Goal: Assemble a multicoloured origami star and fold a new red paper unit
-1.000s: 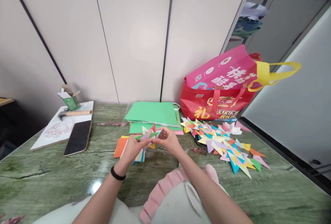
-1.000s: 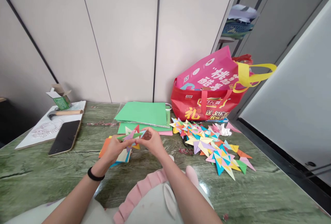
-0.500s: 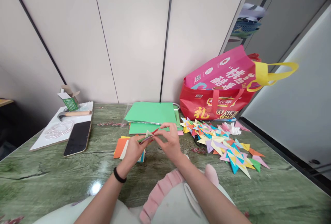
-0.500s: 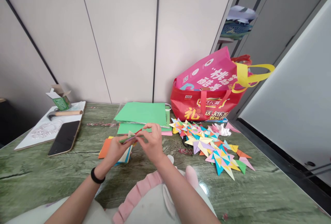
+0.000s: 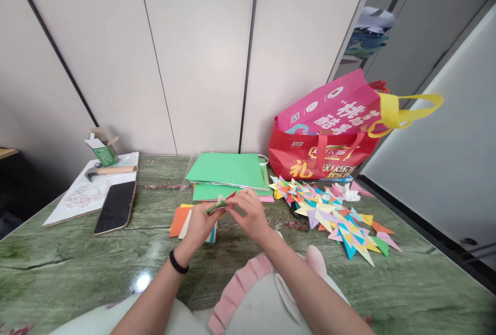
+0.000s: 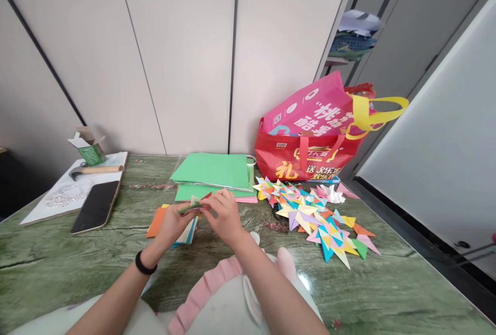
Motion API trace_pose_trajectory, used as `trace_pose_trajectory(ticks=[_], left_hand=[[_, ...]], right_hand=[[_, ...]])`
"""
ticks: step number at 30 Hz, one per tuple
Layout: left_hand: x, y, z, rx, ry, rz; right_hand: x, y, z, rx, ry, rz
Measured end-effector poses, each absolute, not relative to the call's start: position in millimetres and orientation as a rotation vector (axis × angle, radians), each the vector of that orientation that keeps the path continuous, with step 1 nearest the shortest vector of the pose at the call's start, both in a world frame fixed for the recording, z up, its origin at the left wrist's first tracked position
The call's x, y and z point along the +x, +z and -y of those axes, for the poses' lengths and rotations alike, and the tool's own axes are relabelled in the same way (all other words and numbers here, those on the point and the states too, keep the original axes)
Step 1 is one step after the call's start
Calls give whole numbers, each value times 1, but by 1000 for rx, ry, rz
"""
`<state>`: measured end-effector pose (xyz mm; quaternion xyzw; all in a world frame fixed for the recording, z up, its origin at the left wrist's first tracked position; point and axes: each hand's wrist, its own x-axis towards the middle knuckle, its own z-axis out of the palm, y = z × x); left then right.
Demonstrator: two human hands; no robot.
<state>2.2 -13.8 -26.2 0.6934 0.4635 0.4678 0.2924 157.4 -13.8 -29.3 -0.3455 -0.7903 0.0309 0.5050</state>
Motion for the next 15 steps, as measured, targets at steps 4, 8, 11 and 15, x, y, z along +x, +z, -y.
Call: trace_pose_trajectory(ticks=[4,8,11,15], left_hand=[[2,-29,12,1870,1242,-1240],[1,-32,11,1910,1210,-1282],[1,-32,11,1909,1203,-1305],[2,-28,13,1830,1222,-1252]], right_hand=[[157,-30,13,-874,68,1928],[156,-30,15,-969,56,1959],[155,-29,17,-998,38,1973],[154,-27,18,-954,44,1947]])
